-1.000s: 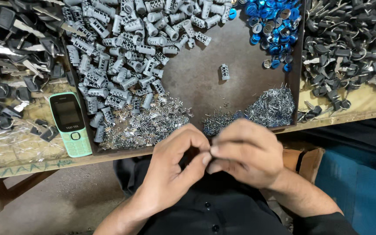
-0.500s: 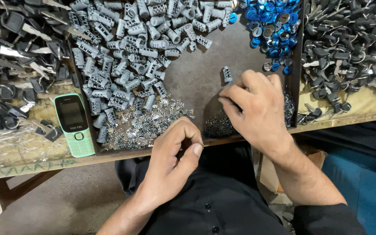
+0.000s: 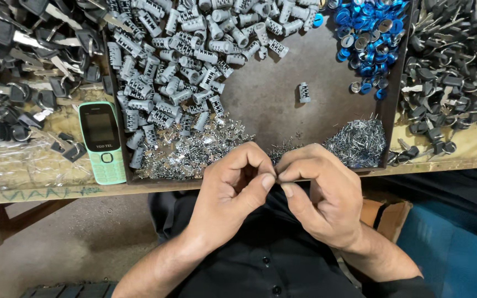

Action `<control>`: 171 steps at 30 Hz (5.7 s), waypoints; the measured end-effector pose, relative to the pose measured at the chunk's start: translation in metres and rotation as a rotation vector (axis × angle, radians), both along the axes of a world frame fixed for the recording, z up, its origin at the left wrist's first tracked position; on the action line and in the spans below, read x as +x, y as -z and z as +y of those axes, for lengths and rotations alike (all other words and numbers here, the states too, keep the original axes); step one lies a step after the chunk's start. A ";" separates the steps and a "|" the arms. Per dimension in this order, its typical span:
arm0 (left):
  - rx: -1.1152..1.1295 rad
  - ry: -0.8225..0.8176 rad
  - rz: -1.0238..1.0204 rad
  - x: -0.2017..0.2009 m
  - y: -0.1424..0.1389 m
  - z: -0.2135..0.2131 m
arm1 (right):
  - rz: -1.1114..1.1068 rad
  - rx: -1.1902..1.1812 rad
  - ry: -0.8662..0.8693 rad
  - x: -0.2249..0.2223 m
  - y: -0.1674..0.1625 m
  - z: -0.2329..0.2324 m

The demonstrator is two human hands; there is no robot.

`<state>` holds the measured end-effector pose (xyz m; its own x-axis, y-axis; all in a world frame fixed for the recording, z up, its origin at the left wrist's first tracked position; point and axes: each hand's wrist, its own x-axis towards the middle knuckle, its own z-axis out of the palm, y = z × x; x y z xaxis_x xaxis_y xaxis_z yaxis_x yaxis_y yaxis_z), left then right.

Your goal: The person assembles small key components by hand. They pick a grey plastic housing, insert a metal pin, and attach a blue cap, repeating this sequence for multiple units on a tray.

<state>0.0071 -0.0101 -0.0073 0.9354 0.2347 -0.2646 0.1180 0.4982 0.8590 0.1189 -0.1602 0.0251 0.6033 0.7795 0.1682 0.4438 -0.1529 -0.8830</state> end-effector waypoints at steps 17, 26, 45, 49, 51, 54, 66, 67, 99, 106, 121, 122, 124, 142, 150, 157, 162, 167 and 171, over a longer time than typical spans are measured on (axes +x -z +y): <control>0.033 -0.023 -0.019 -0.004 -0.009 0.001 | -0.072 -0.039 0.036 0.000 0.000 -0.004; -0.045 0.018 -0.001 -0.004 -0.001 -0.003 | 0.552 0.149 0.052 0.000 0.011 -0.007; -0.403 0.003 -0.001 -0.002 0.005 -0.002 | -0.340 -0.528 0.307 0.050 -0.019 -0.049; -0.414 -0.002 0.019 0.000 0.004 -0.002 | -0.599 -0.712 0.246 0.046 -0.012 -0.053; -0.400 -0.014 0.026 0.001 0.004 -0.003 | -0.550 -0.651 0.270 0.045 -0.009 -0.057; -0.416 -0.019 0.034 -0.001 0.003 -0.003 | -0.383 -0.516 0.328 0.046 -0.008 -0.063; -0.479 -0.017 0.045 -0.003 0.003 -0.002 | -0.348 -0.503 0.353 0.058 0.005 -0.079; -0.479 -0.022 0.039 -0.003 0.003 -0.002 | -0.354 -0.517 0.358 0.058 0.004 -0.078; -0.347 -0.091 0.027 -0.007 0.004 -0.017 | 0.029 0.033 0.084 -0.016 0.017 0.008; -0.492 -0.105 0.044 -0.007 0.005 -0.016 | 0.123 0.062 0.065 -0.017 0.019 0.003; -0.638 -0.085 -0.004 -0.005 0.001 -0.021 | -0.172 0.055 0.127 -0.021 0.022 0.001; -0.634 -0.084 -0.007 -0.005 0.001 -0.022 | -0.188 0.053 0.129 -0.021 0.023 0.001; -0.610 -0.085 -0.014 -0.005 0.001 -0.023 | -0.214 0.057 0.140 -0.022 0.023 0.002; -0.535 0.025 -0.030 -0.009 0.006 -0.017 | -0.227 0.184 0.115 -0.015 0.026 0.000; -0.481 0.075 -0.031 -0.007 0.008 -0.010 | 0.077 0.169 0.093 -0.013 0.027 -0.006; -0.568 0.053 -0.005 -0.003 0.007 -0.005 | 0.133 0.145 0.075 -0.010 0.025 -0.005; -0.541 0.074 -0.024 0.000 0.003 -0.002 | 0.103 0.150 0.060 -0.007 0.023 -0.001; -0.610 0.076 0.026 0.005 -0.002 0.005 | 0.033 0.108 0.055 -0.003 0.016 0.003; -0.546 0.083 0.025 0.010 -0.008 0.005 | 0.010 0.115 0.044 0.005 0.010 0.008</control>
<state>0.0166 -0.0048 0.0010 0.9368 -0.0166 -0.3495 0.1925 0.8586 0.4751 0.1235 -0.1526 0.0151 0.6384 0.7283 0.2492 0.4304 -0.0694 -0.9000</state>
